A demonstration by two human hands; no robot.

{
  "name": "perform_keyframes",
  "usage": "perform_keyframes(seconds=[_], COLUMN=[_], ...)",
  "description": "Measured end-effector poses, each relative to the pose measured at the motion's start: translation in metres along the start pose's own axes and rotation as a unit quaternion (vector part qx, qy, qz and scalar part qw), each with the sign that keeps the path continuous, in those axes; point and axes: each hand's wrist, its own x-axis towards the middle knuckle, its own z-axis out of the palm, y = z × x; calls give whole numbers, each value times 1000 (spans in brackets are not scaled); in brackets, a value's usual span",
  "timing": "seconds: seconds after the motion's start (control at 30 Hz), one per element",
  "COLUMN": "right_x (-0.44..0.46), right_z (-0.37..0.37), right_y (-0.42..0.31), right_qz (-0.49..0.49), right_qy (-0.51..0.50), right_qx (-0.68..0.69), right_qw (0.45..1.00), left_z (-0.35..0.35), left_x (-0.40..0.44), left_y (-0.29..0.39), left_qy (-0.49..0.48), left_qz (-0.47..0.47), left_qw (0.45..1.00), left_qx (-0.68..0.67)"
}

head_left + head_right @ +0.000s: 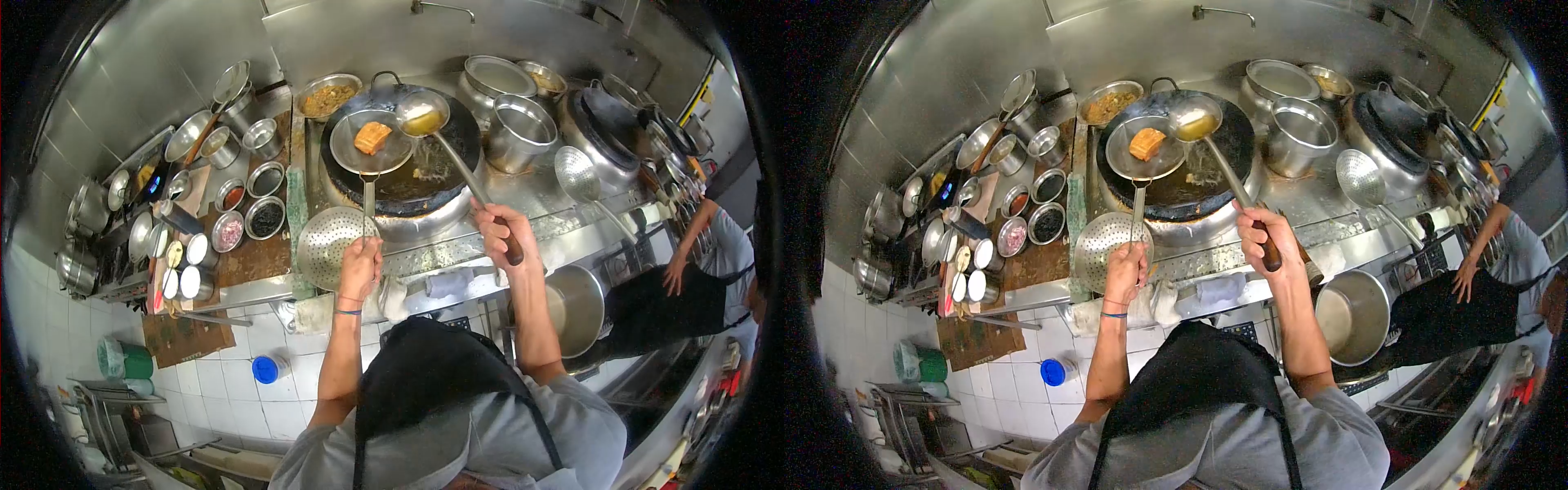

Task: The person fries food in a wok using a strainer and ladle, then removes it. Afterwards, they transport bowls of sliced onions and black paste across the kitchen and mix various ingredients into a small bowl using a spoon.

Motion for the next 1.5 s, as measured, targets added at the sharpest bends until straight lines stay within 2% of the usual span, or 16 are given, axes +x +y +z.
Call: perform_keyframes(seconds=[0.2,0.33,0.5,0.6,0.77,0.87,1.0,1.13,1.23,1.33,1.5], right_x=[36,55,52,41,18,24,4,0,-7,-12,-7], right_z=[19,24,32,39,35,0,7,5,8,4,-35], right_y=[10,29,37,34,35,23,0,-7,-13,-15,2], right_qz=[16,-60,-79,-97,-224,-375,-359,-395,-371,-362,-342], right_qy=[-9,-3,45,79,90,83,194,228,251,252,271], right_qx=[-42,-222,-414,-516,-622,-736,-750,-792,-813,-821,-799], right_qw=[999,973,906,847,745,557,520,407,372,363,413], left_z=[2,1,4,4,1,3,-3,1,4,3,5], left_x=[0,-2,-12,-14,-13,-19,-25,-36,-44,-45,-50], left_y=[1,-1,3,5,2,10,27,54,72,71,61], left_qy=[-2,-5,9,7,-1,-12,-25,-34,-47,-50,-46], left_qz=[-7,5,-10,-11,-3,-7,-18,-19,-15,-13,-15], left_qw=[1000,1000,1000,1000,1000,999,999,998,996,997,998], left_qx=[-11,0,0,-15,-25,-29,-25,-48,-77,-53,-47])
